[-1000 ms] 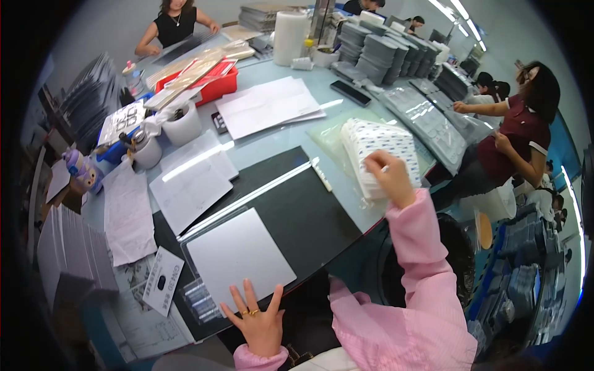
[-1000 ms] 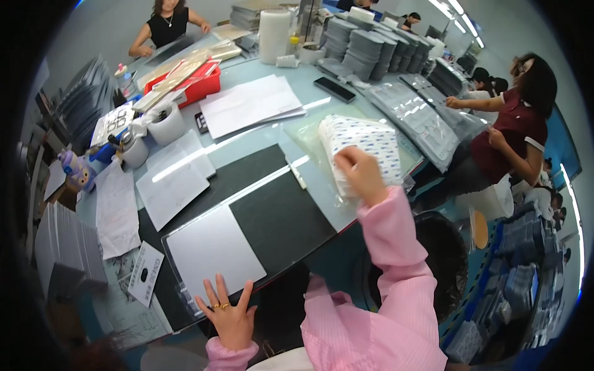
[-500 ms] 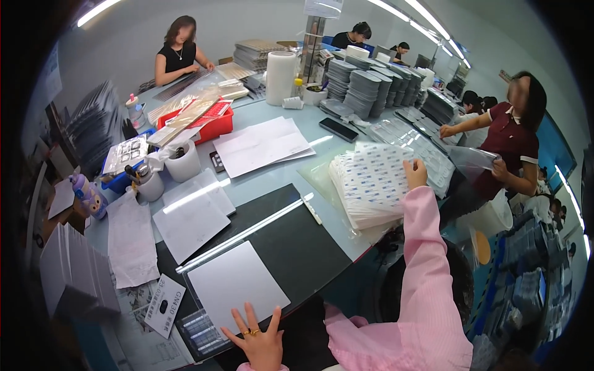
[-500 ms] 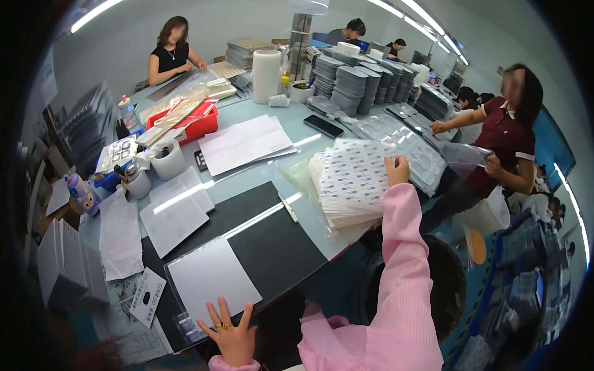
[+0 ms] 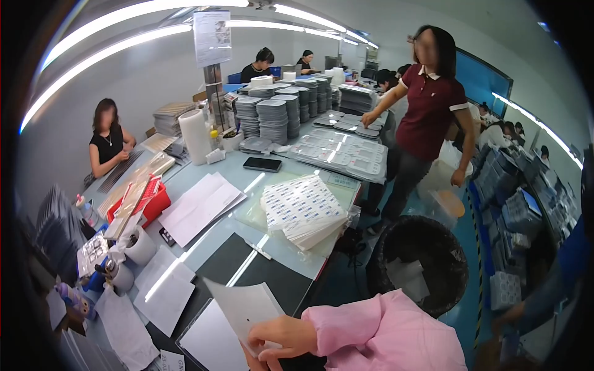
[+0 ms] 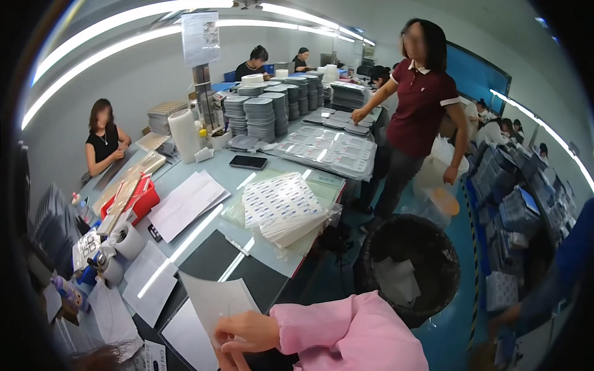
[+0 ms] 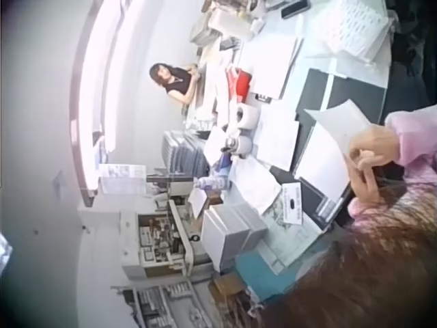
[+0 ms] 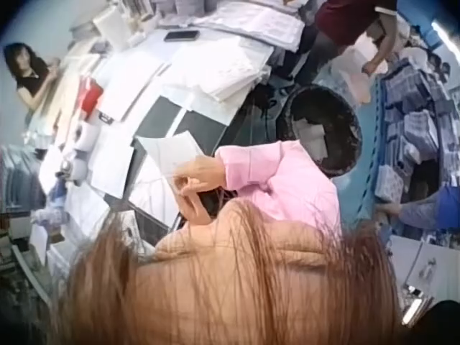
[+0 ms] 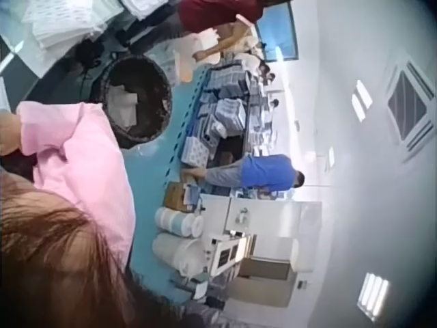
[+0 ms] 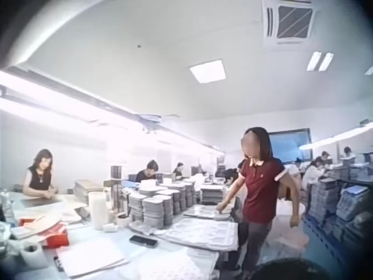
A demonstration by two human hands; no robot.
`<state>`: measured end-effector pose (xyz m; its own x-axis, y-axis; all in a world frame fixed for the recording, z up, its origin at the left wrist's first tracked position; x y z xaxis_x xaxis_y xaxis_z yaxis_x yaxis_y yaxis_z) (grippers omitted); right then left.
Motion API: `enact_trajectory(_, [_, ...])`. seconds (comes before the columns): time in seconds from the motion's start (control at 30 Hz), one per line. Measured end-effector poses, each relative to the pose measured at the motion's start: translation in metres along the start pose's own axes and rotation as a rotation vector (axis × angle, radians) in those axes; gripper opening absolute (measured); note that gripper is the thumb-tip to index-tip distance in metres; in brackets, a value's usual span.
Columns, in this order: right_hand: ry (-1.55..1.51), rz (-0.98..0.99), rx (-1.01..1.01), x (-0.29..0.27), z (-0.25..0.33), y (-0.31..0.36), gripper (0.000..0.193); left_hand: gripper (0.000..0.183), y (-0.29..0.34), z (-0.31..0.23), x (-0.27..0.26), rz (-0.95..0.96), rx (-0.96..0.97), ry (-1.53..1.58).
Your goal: Applying adhesive sheets and labels to rectangular white components at a manufacturing workbench.
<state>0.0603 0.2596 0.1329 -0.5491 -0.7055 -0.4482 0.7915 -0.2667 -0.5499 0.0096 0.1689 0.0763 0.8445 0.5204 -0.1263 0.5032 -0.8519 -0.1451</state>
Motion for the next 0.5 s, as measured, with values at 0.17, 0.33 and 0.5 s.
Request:
enact_trajectory(0.17, [-0.032,-0.001,0.052,0.004,0.019,-0.013,0.033,0.043,0.007,0.005,-0.013,-0.139,0.187,-0.108])
enact_trajectory(0.33, [0.066,-0.043,0.005,-0.002,0.047,-0.024,0.036,0.047,0.014,-0.002,-0.025,-0.207,0.293,-0.162])
enact_trajectory(0.5, [0.05,-0.1,0.027,0.001,0.034,-0.015,0.028,0.05,0.014,0.026,-0.028,-0.236,0.314,-0.082])
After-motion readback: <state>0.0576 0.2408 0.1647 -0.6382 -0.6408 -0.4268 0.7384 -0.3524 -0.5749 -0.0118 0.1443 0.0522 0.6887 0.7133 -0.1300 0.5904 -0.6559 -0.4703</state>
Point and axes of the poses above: each hand's wrist, its own y-axis away from the middle knuckle, its own x-axis out of the palm, z = x × y, the point moved 10 cm from there along -y, towards the middle knuckle, and after that the axes turned 8 degrees about -x, right-handed, at the moved point
